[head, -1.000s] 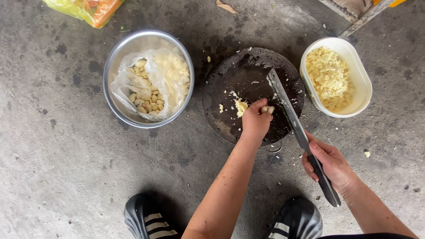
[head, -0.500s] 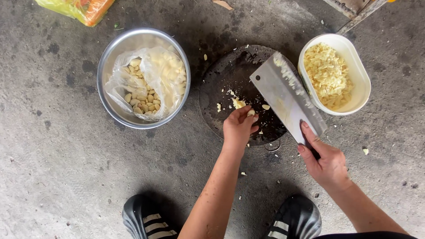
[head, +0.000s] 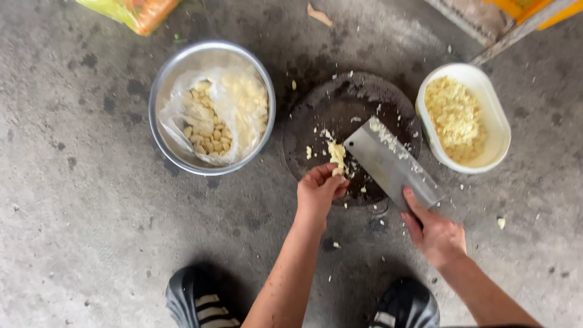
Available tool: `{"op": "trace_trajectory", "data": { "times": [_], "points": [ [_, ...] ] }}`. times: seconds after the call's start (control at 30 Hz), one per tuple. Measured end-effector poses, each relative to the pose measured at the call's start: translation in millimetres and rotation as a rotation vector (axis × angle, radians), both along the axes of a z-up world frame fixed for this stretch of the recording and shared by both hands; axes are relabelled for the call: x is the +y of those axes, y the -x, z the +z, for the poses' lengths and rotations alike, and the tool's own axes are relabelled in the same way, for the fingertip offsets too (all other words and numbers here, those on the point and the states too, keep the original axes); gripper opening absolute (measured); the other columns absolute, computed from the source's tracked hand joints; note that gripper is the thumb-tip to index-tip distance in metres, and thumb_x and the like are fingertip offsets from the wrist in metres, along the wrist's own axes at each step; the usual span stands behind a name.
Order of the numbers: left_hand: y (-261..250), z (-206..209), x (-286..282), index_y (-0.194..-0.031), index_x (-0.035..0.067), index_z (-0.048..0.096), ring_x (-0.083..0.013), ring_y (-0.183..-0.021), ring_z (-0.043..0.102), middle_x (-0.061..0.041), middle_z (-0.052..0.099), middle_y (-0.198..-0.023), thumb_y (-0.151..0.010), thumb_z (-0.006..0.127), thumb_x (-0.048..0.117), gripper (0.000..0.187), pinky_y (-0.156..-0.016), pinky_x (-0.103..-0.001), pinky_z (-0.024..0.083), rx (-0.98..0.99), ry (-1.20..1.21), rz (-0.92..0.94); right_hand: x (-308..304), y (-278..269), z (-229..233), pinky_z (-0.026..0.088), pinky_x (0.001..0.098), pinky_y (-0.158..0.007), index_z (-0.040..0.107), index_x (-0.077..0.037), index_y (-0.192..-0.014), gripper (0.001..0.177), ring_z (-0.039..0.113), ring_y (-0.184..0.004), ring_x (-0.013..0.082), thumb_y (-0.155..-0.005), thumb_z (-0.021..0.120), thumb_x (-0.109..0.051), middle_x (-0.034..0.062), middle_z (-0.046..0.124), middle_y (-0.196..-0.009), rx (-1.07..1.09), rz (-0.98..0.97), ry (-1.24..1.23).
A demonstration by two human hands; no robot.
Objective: The person is chopping garlic cloves on a round wooden cutting board using a large cleaver. They repeatedly take garlic cloves from a metal bowl, chop them into small pieces, and then transfer the chopped garlic into a white plastic container.
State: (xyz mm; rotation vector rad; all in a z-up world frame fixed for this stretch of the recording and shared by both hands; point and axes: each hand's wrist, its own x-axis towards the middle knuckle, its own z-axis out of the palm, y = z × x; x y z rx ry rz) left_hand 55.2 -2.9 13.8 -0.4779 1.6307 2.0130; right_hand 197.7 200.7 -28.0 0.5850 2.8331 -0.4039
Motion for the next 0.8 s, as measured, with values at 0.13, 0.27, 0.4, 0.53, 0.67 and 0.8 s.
{"op": "trace_trajectory", "data": {
  "times": [0.13,0.27,0.4,0.53,0.67,0.8],
  "points": [
    [-6,-10,-9,-0.112,-0.011,0.054,-0.0272,-0.087,0.068,-0.025,0.063,-0.098,-0.083,0.062,-0.001,0.032,-0.071,-0.032,0.059,-0.028,-0.009,0.042,-24,9,49,0.054,0.0405,-0.073,0.045,-0.054,-0.129,0.05,0.067,-0.071,0.0272,-0.084,0.057,-0.037,0.0085,0.071,-0.08,-0.076,-0.266,0.383],
    [6,7,-9,-0.106,-0.002,0.061,-0.0198,-0.083,0.067,-0.014,0.068,-0.089,-0.081,0.063,0.003,0.025,-0.078,-0.03,0.059,-0.146,-0.003,0.105,-15,14,57,0.035,0.0329,-0.035,0.034,-0.017,-0.147,0.054,0.042,-0.041,0.0221,-0.094,0.043,-0.018,0.0148,0.048,-0.052,-0.006,-0.623,1.206],
    [8,4,-7,-0.101,-0.001,0.062,-0.0219,-0.083,0.068,-0.016,0.068,-0.086,-0.079,0.065,0.003,0.023,-0.079,-0.031,0.06,-0.187,0.038,0.141,-27,23,64,0.035,0.026,-0.033,0.032,-0.016,-0.146,0.052,0.042,-0.039,0.015,-0.095,0.039,-0.021,0.0093,0.051,-0.054,-0.12,-0.569,1.261],
    [10,-9,0,-0.101,0.006,0.068,-0.0111,-0.076,0.063,-0.004,0.068,-0.086,-0.079,0.068,0.006,0.022,-0.067,-0.023,0.058,0.005,0.294,0.052,-32,29,61,0.036,0.027,-0.03,0.04,-0.021,-0.142,0.052,0.039,-0.034,0.0179,-0.09,0.043,-0.024,0.0099,0.044,-0.048,-0.109,-0.464,1.532],
    [16,-10,23,-0.094,0.015,0.071,-0.0143,-0.07,0.061,0.0,0.071,-0.085,-0.08,0.069,0.021,0.015,-0.057,-0.03,0.05,0.555,0.771,-0.2,-18,23,54,0.037,0.0251,-0.031,0.04,-0.016,-0.142,0.049,0.043,-0.036,0.0147,-0.094,0.042,-0.025,0.0077,0.053,-0.053,-0.102,-0.542,1.411],
    [25,-36,62,-0.086,0.011,0.07,-0.0142,-0.071,0.068,-0.001,0.073,-0.084,-0.077,0.072,0.003,0.012,-0.074,-0.035,0.05,1.016,0.82,-0.247,-4,18,52,0.032,0.0246,-0.028,0.034,-0.015,-0.144,0.058,0.038,-0.032,0.0157,-0.089,0.046,-0.029,0.0077,0.044,-0.048,0.089,-0.474,1.52]
  ]
}}
